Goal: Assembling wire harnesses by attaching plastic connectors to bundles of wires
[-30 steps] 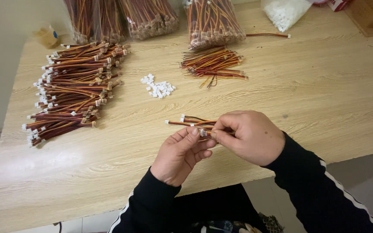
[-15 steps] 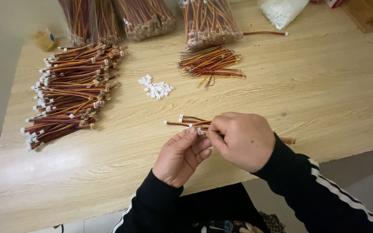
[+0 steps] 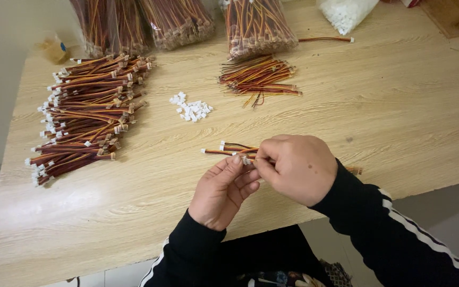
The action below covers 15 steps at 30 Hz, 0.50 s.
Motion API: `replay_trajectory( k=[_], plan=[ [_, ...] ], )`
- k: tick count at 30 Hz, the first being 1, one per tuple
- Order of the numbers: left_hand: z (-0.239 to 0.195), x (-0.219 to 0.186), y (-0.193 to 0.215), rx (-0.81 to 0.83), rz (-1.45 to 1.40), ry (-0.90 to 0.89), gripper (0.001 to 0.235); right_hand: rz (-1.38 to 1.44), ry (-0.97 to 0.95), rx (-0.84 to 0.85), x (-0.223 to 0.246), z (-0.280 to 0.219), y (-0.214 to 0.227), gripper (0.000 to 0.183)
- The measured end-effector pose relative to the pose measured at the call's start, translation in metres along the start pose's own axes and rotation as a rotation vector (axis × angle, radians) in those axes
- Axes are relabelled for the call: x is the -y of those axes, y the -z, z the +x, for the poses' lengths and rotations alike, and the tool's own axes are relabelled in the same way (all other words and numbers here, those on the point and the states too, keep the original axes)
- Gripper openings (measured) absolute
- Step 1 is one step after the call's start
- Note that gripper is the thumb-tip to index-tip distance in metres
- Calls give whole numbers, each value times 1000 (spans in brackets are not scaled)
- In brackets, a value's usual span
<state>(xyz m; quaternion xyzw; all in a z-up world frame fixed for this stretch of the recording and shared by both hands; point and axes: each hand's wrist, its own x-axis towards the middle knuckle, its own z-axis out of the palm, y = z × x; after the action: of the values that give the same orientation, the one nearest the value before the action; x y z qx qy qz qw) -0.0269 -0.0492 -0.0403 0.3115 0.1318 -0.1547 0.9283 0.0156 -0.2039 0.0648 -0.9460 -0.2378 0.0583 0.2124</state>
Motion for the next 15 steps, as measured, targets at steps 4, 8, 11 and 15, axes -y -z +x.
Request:
replay_trajectory(
  k=[4, 8, 11, 15],
  plan=[
    [3, -6, -1, -59, -16, -73, 17, 99, -37, 16, 1, -1, 7, 16],
    [-1, -13, -5, -76, 108, -174, 19, 312, -92, 43, -1, -4, 13, 12],
    [-5, -9, -6, -58, 162, -162, 21, 342, -91, 58, -2, -3, 14, 13],
    [-5, -6, -9, -74, 160, -163, 20, 341, -92, 63, -4, -2, 13, 12]
  ],
)
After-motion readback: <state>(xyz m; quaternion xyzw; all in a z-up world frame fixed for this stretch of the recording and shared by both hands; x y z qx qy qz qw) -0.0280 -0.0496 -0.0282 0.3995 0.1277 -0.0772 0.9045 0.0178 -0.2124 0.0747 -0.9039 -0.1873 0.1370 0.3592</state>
